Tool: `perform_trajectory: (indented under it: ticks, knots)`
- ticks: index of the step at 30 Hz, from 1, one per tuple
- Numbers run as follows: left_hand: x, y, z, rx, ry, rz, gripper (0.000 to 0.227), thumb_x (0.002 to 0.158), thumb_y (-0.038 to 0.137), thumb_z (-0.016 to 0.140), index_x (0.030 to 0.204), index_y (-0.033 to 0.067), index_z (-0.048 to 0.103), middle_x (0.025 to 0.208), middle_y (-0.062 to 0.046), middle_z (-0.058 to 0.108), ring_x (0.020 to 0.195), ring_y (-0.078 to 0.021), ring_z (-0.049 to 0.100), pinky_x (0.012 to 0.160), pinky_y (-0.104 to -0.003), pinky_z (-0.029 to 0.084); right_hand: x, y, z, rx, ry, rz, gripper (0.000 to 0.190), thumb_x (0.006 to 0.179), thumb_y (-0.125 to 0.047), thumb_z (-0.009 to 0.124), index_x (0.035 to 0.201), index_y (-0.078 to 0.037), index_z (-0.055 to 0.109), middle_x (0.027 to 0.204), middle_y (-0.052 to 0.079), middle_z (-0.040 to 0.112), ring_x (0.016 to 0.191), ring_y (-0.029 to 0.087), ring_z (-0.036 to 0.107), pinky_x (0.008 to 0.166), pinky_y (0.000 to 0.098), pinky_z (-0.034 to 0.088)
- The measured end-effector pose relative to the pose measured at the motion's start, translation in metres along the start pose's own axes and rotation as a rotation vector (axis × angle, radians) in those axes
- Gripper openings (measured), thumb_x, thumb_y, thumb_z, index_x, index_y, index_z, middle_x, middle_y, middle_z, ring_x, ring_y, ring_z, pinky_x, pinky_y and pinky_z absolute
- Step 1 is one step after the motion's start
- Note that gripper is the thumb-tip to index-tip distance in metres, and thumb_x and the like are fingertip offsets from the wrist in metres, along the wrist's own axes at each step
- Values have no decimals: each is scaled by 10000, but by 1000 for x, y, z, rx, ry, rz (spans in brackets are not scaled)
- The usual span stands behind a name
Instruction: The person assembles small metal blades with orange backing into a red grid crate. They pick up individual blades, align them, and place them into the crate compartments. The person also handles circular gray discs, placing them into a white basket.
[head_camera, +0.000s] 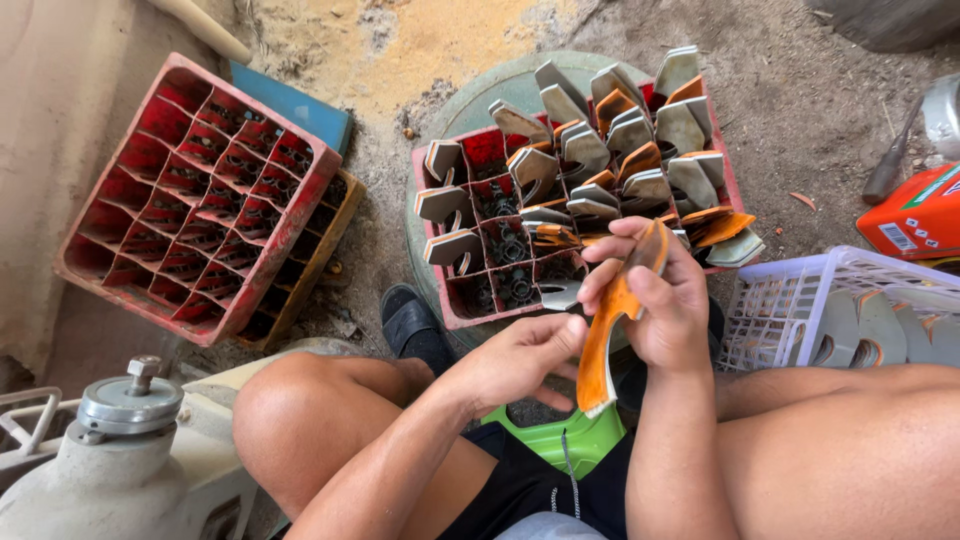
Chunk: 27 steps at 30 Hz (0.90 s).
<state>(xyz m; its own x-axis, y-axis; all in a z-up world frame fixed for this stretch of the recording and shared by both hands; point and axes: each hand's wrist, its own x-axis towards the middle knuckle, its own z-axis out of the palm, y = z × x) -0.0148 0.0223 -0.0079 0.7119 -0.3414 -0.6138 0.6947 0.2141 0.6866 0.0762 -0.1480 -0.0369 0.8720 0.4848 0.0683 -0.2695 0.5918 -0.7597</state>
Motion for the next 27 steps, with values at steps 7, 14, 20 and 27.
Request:
perform_trajectory:
  ticks: [7,14,20,27]
  knots:
    - [3,-20,19,-313,-89,24,434,1095,469,368,1113,77,553,884,-138,672,689,-249,688,593,-411,627,-5,11,2,289,-15,-82,498,1026,-310,676,1387,-2,523,1189,204,634,984,320,670,874,478,565]
    - [18,-31,29,-244,289,55,563,1121,437,313,875,5,576,592,-89,569,416,-221,545,352,-354,451,-4,18,-2,382,-71,-102,766,1074,-714,400,871,-5,605,929,171,607,793,270,600,731,375,502]
    - [12,-30,40,436,302,65,658,1107,425,236,787,-17,602,527,-112,589,506,-295,653,570,-412,558,0,28,-22,611,-10,-61,855,1141,-700,196,664,-47,475,598,90,517,519,224,518,567,353,459]
    - [16,-35,35,619,222,161,591,1128,374,246,843,-2,603,657,-195,679,686,-360,704,736,-470,560,-4,20,-25,403,2,70,767,1131,-670,196,686,-93,438,608,54,469,500,185,458,505,310,408]
